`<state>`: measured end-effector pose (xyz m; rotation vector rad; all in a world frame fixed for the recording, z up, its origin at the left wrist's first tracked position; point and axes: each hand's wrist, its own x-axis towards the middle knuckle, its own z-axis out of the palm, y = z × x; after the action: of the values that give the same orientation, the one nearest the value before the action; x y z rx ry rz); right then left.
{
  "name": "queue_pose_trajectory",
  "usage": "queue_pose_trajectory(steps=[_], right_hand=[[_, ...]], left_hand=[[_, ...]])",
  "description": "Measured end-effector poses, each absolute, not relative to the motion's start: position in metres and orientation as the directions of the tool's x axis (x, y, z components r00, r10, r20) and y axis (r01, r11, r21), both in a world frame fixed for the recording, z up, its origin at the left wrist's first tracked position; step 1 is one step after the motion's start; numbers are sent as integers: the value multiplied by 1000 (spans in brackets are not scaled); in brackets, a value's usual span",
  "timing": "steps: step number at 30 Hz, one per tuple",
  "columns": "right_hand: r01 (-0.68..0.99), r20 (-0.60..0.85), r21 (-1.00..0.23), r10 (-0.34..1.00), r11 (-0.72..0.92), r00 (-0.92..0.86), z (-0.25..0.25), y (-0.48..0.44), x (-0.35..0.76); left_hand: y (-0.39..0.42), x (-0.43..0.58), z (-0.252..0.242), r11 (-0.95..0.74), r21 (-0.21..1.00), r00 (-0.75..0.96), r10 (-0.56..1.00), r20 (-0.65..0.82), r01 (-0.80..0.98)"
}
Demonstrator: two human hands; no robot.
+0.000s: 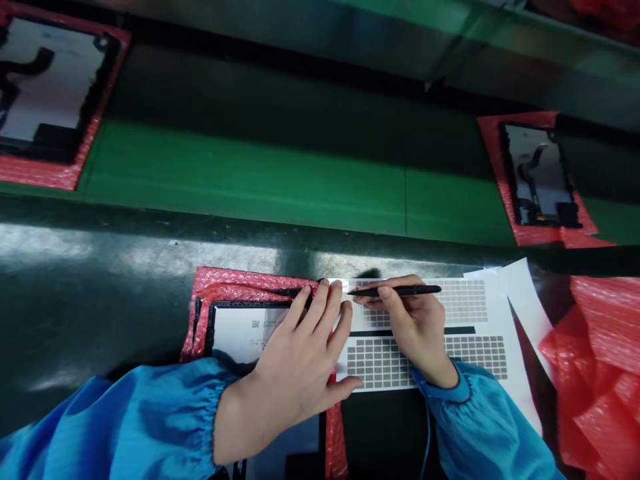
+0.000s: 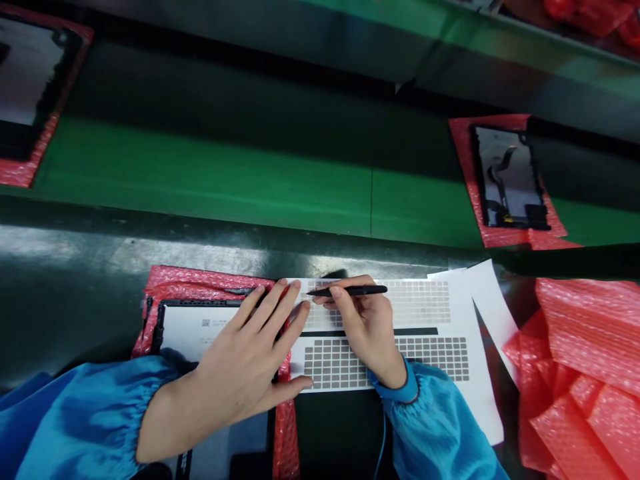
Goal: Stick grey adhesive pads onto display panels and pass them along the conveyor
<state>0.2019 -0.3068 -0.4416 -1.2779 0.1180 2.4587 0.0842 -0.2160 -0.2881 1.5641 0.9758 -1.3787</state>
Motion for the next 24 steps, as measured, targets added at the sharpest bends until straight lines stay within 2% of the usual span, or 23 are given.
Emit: queue_pose_trajectory(steps=[7,11,16,20,24], right_hand=[[-433,-833,-12,249,-901,-494,-442,-299,199],[-472,-886,-19,234,-881,-400,-435,-286,207],[-598,-928,-61,265,-799,-260,-396,-256,220],[-596,-881,-5,286,-803,-377,-349,-233,208],[-507,-815,44,263,-861,-517,-309,-221,178]], left_hand=[[-215,83,-289,-376,92,102,7,-995,922],[-208,86,-286,-388,98,115,20,-993,916],[-181,107,-240,-433,170,222,72,-972,885],[-176,116,-187,-424,227,253,5,-968,877],[-186,104,-154,-481,141,80,-145,-986,865]])
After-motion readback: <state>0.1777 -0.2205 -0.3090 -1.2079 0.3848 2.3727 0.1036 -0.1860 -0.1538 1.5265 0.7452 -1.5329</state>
